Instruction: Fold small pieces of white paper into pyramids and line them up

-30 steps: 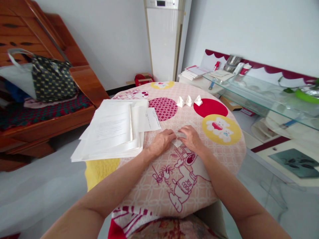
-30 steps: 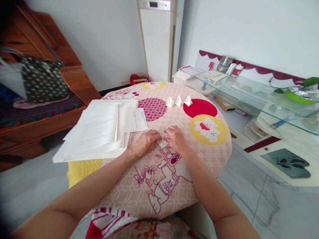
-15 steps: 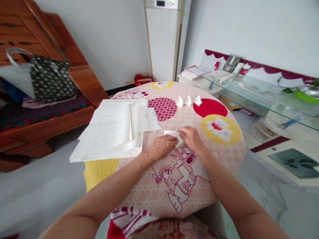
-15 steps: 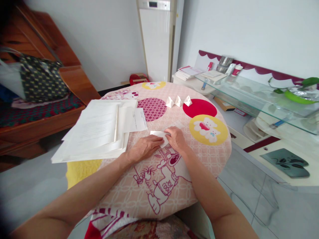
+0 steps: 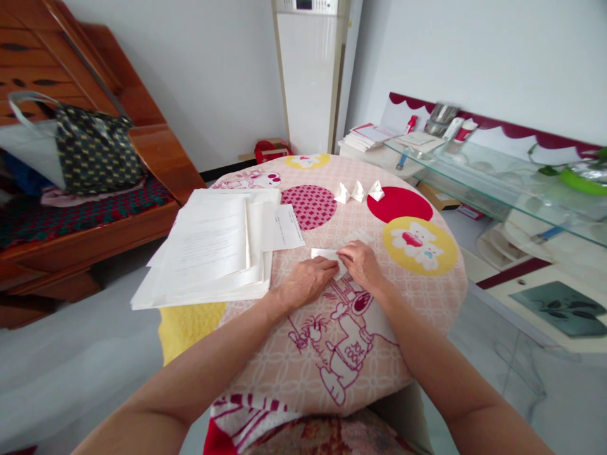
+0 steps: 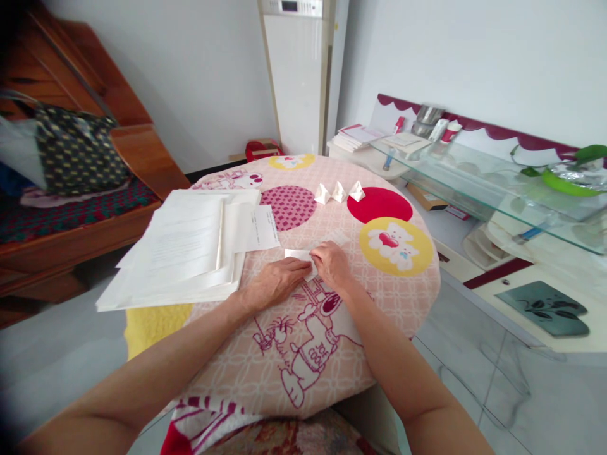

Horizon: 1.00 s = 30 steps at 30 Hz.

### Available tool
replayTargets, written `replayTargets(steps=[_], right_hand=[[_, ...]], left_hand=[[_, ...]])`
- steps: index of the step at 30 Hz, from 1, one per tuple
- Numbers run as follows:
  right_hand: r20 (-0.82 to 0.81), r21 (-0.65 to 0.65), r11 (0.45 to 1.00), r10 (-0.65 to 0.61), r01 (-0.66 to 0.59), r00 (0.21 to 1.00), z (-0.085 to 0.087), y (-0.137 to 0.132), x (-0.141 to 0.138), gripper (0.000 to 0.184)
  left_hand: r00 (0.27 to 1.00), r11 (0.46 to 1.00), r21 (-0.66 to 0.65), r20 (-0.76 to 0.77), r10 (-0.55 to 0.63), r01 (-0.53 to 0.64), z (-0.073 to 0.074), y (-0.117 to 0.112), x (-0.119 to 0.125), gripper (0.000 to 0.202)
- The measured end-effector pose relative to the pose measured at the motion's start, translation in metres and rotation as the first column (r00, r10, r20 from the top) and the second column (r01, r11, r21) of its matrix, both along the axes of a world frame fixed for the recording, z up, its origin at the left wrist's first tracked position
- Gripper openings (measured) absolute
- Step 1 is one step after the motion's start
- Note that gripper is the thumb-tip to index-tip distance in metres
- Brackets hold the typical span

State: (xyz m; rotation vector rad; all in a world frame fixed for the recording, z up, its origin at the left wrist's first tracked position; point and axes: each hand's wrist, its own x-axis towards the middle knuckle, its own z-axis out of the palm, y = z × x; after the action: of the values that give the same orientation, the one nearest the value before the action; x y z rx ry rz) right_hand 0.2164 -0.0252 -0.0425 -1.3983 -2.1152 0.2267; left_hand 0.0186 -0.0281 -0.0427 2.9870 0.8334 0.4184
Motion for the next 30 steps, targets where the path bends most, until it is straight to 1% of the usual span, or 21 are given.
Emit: replayTargets(steps=[7,12,15,21,24,25,27,29,30], right_hand=[[0.092,0.058,0.996,0.057,-0.063,0.994,-0.007,-0.006,0.002,0.024],[0.193,0.096,0.988,0.102,-0.122,0.976,-0.012,-0.009,0.004,0.025],[0.235,0.102,0.986,0.107,-0.134,0.966,-0.012,-0.010,0.003,0.026],[0.240,0.071,0.984,0.144,-0.165,0.960,-0.009,-0.013,0.002,0.026],[0.202,0.046,0.984,0.157,-0.169,0.967,-0.008,-0.015,0.002,0.026],[0.188,0.041,0.984,0.164,-0.174,0.968,-0.008,-0.015,0.003,0.026],[0.173,0.031,0.980,0.191,-0.199,0.966,-0.006,-0.016,0.004,0.024],[0.166,0.016,0.974,0.221,-0.227,0.961,-0.004,-0.016,0.006,0.025],[0.160,0.005,0.971,0.234,-0.237,0.959,-0.003,-0.017,0.007,0.026]], left_hand=[[0.999,0.997,-0.067,0.010,0.039,-0.038,0.002,-0.001,0.000,0.020],[0.998,0.995,-0.072,-0.029,0.059,-0.061,0.005,-0.005,0.002,0.018],[0.998,0.995,-0.080,-0.027,0.061,-0.063,0.004,-0.005,0.002,0.017],[0.998,0.996,-0.077,0.019,0.051,-0.050,0.001,-0.005,0.000,0.019],[0.991,0.997,-0.063,0.127,0.045,-0.037,0.004,-0.008,0.001,0.017],[0.983,0.998,-0.061,0.176,0.044,-0.034,0.004,-0.008,0.002,0.019],[0.966,0.997,-0.067,0.255,0.051,-0.035,0.005,-0.009,0.002,0.036],[0.958,0.996,-0.082,0.279,0.063,-0.041,0.003,-0.007,0.001,0.054],[0.960,0.995,-0.091,0.272,0.067,-0.044,0.001,-0.005,0.001,0.059]])
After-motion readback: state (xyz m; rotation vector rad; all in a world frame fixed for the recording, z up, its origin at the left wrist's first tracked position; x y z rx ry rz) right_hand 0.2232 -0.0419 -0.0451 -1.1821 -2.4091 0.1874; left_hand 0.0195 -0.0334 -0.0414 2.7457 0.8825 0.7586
